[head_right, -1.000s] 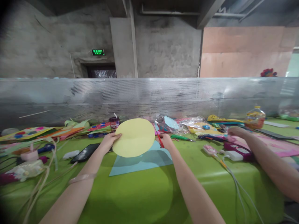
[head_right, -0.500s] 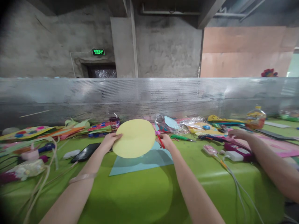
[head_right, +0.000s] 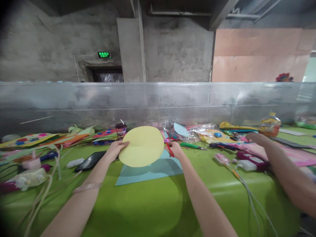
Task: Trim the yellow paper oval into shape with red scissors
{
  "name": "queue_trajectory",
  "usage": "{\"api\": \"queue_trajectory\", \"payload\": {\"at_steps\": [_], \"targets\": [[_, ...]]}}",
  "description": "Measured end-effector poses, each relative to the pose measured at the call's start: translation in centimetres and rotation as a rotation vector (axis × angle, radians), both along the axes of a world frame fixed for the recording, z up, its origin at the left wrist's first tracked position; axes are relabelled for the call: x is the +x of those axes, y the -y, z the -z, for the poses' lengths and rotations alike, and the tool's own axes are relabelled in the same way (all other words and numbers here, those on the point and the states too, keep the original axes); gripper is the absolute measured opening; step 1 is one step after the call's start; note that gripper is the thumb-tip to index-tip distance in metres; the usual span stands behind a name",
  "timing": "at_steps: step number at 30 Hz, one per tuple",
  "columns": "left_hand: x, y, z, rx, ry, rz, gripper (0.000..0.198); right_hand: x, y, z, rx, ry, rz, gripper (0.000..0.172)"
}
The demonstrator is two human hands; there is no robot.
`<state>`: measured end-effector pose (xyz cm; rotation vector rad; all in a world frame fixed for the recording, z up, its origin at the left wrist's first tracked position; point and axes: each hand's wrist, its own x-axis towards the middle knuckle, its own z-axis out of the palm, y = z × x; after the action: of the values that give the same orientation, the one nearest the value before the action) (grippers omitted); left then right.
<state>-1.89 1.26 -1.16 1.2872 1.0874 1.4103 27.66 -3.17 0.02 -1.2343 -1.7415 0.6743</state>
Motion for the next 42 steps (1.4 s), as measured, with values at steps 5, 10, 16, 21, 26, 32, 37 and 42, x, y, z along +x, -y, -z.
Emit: {"api": "queue_trajectory", "payload": {"at_steps": [5, 10, 16, 21, 26, 32, 37, 42], "targets": [[0.0, 0.3, -0.2, -0.001, -0.011, -0.002, 0.033, 0.2, -0.3, 0.3, 0.001, 0.01, 0.027, 0.01], [0.0, 0.4, -0.3, -0.002, -0.015, -0.007, 0.034, 0.5, -1.0, 0.6, -0.009, 0.024, 0.069, 0.011], [0.0, 0.3, -0.2, 0.002, -0.027, 0.005, 0.035, 0.7, -0.9, 0.3, 0.007, 0.015, 0.053, 0.018], [0.0, 0.0, 0.1, -0.001, -0.042, 0.009, 0.033, 0.7, -0.4, 0.1, 0.007, 0.024, 0.018, 0.015], [-0.2, -0.3, 0.3, 0.005, -0.066, 0.003, 0.034, 0.6, -0.3, 0.1, -0.001, 0.034, 0.002, 0.012], [-0.3, -0.3, 0.3, 0.008, -0.093, -0.002, 0.037, 0.6, -0.4, 0.3, 0.002, 0.041, -0.003, 0.01], [-0.2, -0.1, 0.2, 0.008, -0.091, 0.006, 0.038, 0.8, -0.7, 0.5, 0.02, 0.056, 0.01, 0.009], [-0.1, 0.2, 0.0, 0.001, -0.092, 0.007, 0.035, 1.0, -1.0, 0.8, 0.032, 0.064, 0.03, 0.01]]}}
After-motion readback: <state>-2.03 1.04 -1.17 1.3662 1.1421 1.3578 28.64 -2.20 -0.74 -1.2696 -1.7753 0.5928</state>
